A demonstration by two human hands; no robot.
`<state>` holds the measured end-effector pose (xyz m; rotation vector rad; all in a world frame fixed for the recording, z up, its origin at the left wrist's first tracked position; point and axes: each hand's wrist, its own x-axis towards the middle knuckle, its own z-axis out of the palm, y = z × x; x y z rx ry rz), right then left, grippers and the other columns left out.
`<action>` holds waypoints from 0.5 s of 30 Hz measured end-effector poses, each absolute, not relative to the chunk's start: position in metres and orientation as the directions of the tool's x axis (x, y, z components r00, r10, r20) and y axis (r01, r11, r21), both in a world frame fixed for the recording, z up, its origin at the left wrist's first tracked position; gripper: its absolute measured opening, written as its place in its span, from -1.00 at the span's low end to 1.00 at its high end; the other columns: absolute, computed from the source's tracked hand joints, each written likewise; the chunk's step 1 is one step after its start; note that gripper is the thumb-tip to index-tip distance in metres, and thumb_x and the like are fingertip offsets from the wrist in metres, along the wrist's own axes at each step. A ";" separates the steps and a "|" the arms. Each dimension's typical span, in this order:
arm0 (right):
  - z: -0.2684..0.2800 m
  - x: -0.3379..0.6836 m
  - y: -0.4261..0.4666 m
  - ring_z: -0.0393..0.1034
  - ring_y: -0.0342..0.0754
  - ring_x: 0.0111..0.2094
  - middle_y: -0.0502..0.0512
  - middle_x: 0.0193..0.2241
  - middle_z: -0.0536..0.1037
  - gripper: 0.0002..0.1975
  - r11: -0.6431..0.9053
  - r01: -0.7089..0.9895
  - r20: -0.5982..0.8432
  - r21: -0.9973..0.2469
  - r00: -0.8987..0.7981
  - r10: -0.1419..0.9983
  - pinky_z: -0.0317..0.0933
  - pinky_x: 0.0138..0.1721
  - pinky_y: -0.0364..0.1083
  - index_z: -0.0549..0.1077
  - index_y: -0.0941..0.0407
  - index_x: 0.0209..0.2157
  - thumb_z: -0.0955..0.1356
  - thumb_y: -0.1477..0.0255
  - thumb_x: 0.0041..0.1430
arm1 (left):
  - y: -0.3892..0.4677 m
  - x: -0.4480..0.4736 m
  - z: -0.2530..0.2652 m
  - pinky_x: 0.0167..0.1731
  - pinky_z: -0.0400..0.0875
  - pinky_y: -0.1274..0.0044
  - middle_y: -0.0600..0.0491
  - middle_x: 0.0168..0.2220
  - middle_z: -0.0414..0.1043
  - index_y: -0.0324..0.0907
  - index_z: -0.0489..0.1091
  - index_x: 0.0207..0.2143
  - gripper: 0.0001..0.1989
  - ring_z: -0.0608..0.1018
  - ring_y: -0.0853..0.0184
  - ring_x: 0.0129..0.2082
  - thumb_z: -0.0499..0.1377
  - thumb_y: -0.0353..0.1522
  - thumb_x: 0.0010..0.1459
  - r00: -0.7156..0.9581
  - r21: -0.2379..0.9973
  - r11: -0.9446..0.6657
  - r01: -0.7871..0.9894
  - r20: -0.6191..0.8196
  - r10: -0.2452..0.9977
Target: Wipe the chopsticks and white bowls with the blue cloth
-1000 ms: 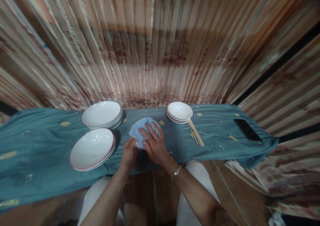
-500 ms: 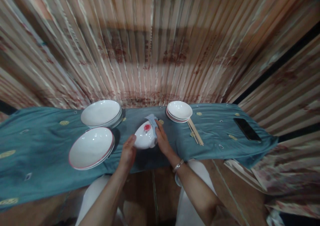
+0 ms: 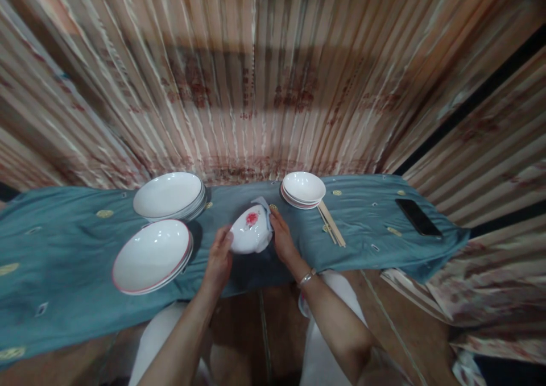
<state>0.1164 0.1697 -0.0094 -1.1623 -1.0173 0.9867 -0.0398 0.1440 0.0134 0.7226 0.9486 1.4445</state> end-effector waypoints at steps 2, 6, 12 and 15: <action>-0.004 0.121 0.170 0.29 0.05 0.17 0.13 0.12 0.45 -0.47 0.160 -0.019 0.150 -0.987 0.251 0.956 0.08 0.25 0.08 0.43 0.11 0.07 0.25 0.08 0.19 | 0.144 -0.039 0.011 -0.22 0.36 0.56 0.07 -0.29 0.53 -0.15 0.45 -0.27 -0.59 0.53 0.29 -0.21 0.37 -0.16 -0.17 -0.122 0.897 -0.001 -0.443 -0.059 0.991; 0.008 0.126 0.166 0.27 0.00 0.17 0.12 0.13 0.43 -0.52 0.288 0.149 0.315 -0.946 0.217 0.924 0.05 0.27 0.03 0.41 0.09 0.09 0.22 0.15 0.25 | 0.144 -0.041 0.005 -0.16 0.39 0.47 0.03 -0.14 0.51 -0.13 0.40 -0.15 -0.58 0.52 0.26 -0.16 0.31 -0.17 -0.07 -0.058 0.934 -0.003 -0.357 -0.019 0.998; 0.016 0.119 0.156 0.12 -0.01 0.26 0.16 0.22 0.30 -0.53 0.392 0.393 0.455 -0.832 0.079 0.887 -0.06 0.32 0.06 0.28 0.06 0.20 0.14 0.21 0.35 | 0.142 -0.050 0.006 0.10 0.27 0.33 -0.05 0.01 0.47 -0.16 0.43 -0.06 -0.57 0.47 0.16 0.03 0.22 -0.17 0.04 -0.082 0.987 -0.140 -0.082 0.133 0.988; 0.019 0.114 0.152 0.01 -0.01 0.32 0.18 0.27 0.21 -0.51 0.446 0.510 0.499 -0.736 -0.037 0.866 -0.11 0.33 0.09 0.18 0.07 0.27 0.10 0.26 0.38 | 0.138 -0.051 0.015 0.16 0.19 0.35 -0.06 0.06 0.45 -0.16 0.46 -0.04 -0.56 0.43 0.16 0.08 0.21 -0.17 0.05 -0.085 0.978 -0.205 0.039 0.208 0.975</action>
